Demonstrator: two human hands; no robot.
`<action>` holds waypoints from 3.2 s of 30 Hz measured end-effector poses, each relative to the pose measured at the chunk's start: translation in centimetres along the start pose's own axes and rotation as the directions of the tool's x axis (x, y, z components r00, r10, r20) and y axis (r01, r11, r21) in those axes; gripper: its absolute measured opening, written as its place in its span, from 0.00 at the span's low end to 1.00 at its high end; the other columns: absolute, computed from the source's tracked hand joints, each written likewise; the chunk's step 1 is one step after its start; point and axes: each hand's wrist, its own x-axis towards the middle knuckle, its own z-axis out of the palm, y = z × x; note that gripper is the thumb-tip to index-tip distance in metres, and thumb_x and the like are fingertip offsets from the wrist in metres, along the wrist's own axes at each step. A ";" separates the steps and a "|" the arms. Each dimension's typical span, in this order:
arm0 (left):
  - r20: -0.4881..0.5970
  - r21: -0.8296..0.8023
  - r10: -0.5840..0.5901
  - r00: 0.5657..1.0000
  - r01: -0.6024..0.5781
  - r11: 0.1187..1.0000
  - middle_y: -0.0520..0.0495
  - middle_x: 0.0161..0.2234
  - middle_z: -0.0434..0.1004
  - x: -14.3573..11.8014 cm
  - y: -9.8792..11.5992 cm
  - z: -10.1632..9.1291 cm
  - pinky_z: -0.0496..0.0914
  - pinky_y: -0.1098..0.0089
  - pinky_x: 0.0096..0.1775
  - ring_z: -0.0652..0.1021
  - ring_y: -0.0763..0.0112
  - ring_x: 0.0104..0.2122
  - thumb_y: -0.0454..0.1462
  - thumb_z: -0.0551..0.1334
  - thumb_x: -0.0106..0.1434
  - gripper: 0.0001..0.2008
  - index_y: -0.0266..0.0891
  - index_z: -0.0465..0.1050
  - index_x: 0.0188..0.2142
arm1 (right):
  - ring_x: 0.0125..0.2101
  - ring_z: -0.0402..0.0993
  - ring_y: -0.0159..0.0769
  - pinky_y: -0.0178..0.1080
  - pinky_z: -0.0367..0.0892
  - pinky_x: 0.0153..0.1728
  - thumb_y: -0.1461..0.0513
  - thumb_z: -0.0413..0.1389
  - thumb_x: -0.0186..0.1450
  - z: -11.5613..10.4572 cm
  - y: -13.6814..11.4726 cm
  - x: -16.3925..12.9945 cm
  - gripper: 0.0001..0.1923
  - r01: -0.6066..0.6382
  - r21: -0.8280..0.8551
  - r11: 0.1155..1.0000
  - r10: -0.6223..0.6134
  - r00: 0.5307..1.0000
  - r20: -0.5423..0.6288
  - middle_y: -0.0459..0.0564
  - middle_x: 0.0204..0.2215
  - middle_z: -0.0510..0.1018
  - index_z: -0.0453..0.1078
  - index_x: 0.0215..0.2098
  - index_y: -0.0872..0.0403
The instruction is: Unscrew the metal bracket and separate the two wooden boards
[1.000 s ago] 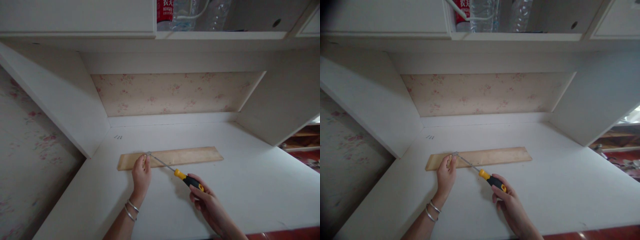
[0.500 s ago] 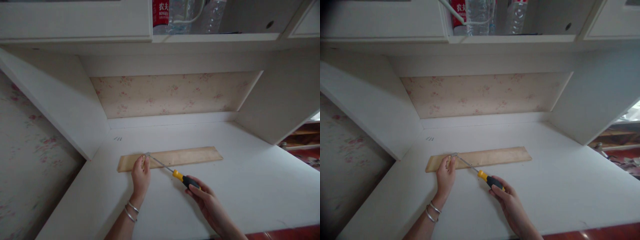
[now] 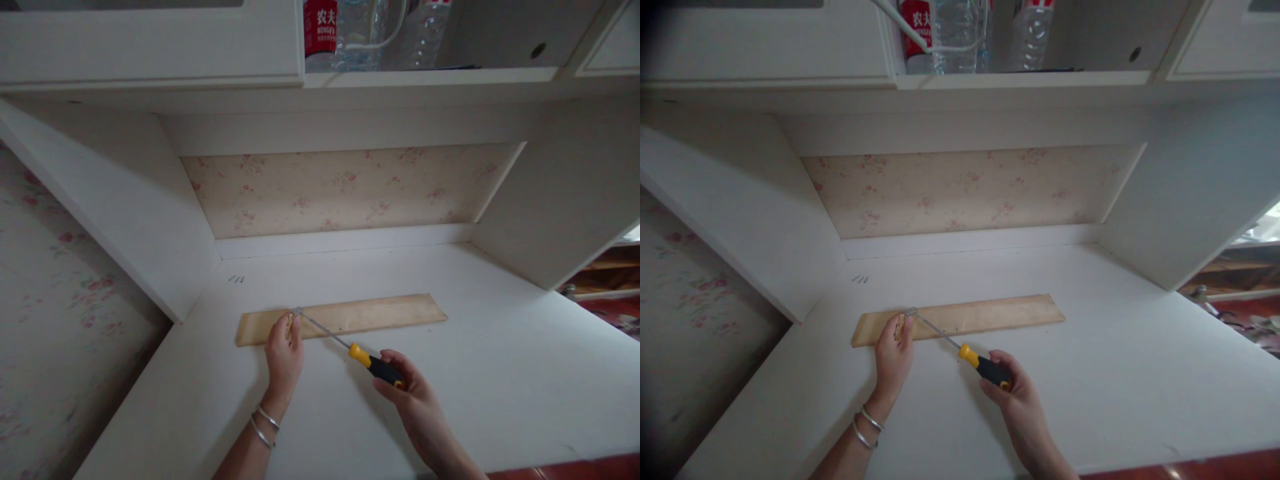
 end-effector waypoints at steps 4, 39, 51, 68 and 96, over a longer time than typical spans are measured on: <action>-0.008 0.006 0.008 1.000 -0.007 1.000 0.41 0.39 0.76 0.1 -0.1 0.0 0.70 0.62 0.42 0.76 0.61 0.39 0.43 0.55 0.67 0.12 0.37 0.70 0.42 | 0.46 0.67 0.40 0.37 0.61 0.46 0.59 0.67 0.52 0.2 0.1 0.3 0.20 0.154 -0.164 0.974 -0.161 0.986 -0.033 0.47 0.44 0.72 0.74 0.44 0.47; -0.011 -0.012 -0.032 0.999 0.032 0.999 0.39 0.40 0.75 0.1 -0.6 0.2 0.70 0.60 0.43 0.76 0.59 0.41 0.43 0.54 0.67 0.13 0.36 0.69 0.43 | 0.20 0.59 0.27 0.30 0.56 0.21 0.52 0.62 0.58 0.2 -0.1 0.2 0.25 -0.024 -0.079 0.997 0.027 0.999 0.038 0.39 0.19 0.65 0.66 0.50 0.51; 0.009 -0.005 -0.034 0.999 0.034 0.999 0.40 0.40 0.75 0.0 -0.7 0.2 0.70 0.61 0.43 0.76 0.59 0.41 0.43 0.54 0.67 0.12 0.37 0.69 0.43 | 0.15 0.61 0.27 0.30 0.54 0.13 0.48 0.56 0.61 0.2 -2.3 -0.4 0.26 -0.218 0.135 0.967 0.192 0.965 0.179 0.42 0.21 0.71 0.61 0.53 0.50; 0.013 -0.006 -0.045 0.999 0.045 0.999 0.40 0.38 0.76 -0.1 -0.2 0.3 0.71 0.62 0.41 0.76 0.60 0.39 0.43 0.54 0.67 0.13 0.37 0.70 0.42 | 0.27 0.65 0.33 0.33 0.62 0.26 0.53 0.63 0.56 -0.2 -2.5 0.5 0.17 -0.138 0.039 0.990 0.133 0.986 0.103 0.45 0.26 0.72 0.71 0.40 0.51; 0.012 0.035 -0.010 1.000 0.009 0.999 0.39 0.38 0.76 -0.2 -0.3 0.5 0.71 0.63 0.40 0.77 0.59 0.39 0.42 0.55 0.67 0.12 0.36 0.70 0.42 | 0.17 0.64 0.31 0.33 0.56 0.12 0.40 0.47 0.63 0.5 -1.7 0.7 0.27 -0.199 -0.105 0.974 0.208 0.975 0.076 0.48 0.34 0.75 0.66 0.48 0.49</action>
